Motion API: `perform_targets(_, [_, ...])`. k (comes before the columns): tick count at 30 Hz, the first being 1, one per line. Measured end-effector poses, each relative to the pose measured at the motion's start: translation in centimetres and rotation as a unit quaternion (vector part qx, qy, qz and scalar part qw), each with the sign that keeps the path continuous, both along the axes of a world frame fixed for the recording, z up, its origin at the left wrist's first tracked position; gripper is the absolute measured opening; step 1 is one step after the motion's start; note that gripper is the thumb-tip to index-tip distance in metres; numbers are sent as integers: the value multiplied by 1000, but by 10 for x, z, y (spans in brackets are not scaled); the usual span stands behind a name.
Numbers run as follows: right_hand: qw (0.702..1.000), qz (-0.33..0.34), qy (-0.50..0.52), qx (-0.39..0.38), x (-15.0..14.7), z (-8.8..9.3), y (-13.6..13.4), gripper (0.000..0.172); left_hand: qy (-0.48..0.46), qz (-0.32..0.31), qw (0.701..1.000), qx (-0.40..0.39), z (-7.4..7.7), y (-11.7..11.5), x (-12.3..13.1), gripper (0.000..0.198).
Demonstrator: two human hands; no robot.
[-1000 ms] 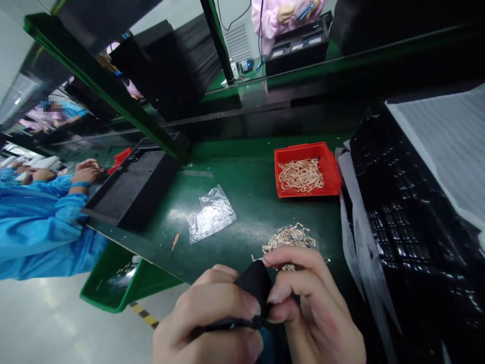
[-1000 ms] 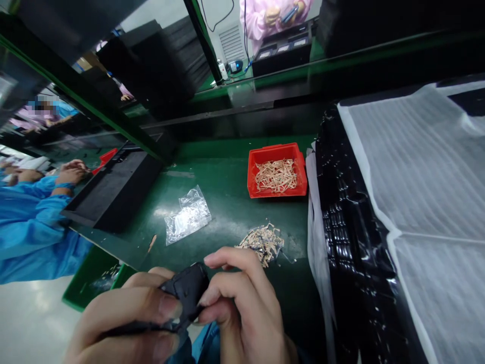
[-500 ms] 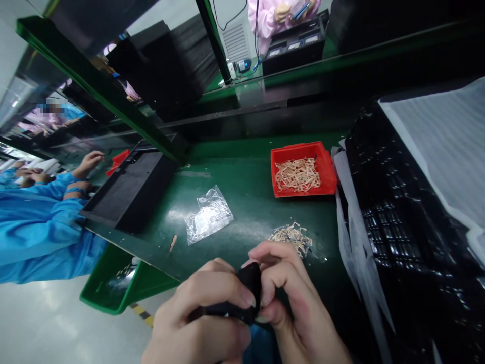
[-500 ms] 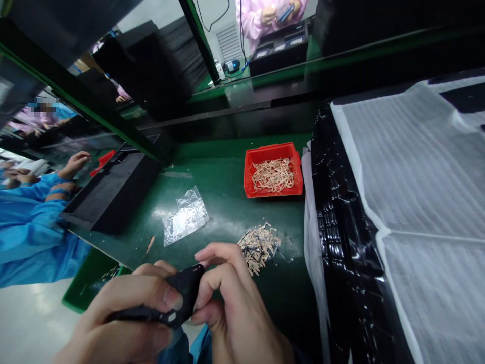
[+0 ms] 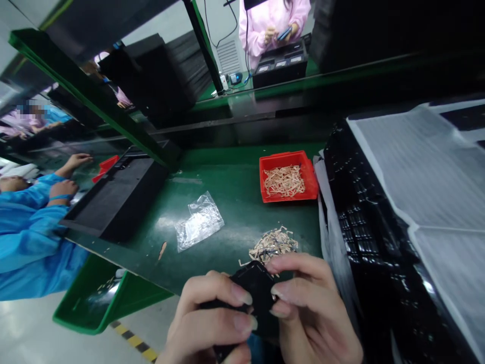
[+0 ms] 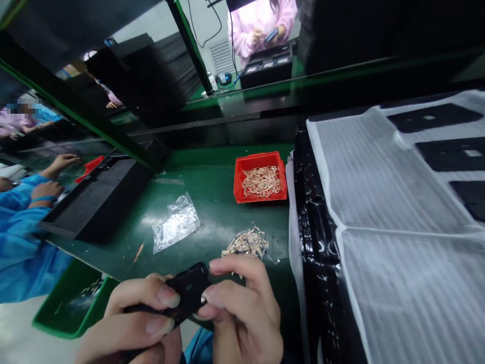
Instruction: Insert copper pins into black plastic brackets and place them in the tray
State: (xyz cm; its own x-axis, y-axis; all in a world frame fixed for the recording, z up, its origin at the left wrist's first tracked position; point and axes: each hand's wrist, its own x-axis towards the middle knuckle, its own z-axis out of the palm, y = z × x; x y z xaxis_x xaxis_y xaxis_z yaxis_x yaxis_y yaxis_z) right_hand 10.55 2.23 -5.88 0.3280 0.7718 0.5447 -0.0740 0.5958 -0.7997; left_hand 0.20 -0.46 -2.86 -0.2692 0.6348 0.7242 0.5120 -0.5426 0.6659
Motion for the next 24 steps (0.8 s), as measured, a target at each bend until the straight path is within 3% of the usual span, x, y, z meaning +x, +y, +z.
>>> perform_targets(3, [999, -35, -7, 34, 2, -1, 3, 21, -1, 9, 1000, 22, 2, 1, 10, 20])
perform_targets(8, [991, -50, -71, 103, 9, -2, 6, 25, -30, -11, 999, -43, 12, -6, 18, 22])
perform_targets(12, [988, -71, -67, 120, 10, -1, 6, 25, -53, -39, 995, -75, 17, -7, 23, 23])
perform_targets(19, [985, -140, -38, 92, 14, 0, 1, 28, -133, -146, 968, -152, 17, -7, 30, 19])
perform_targets(24, [985, -152, -14, 79, 12, 6, 3, 30, -180, -170, 952, -179, 14, -8, 30, 15])
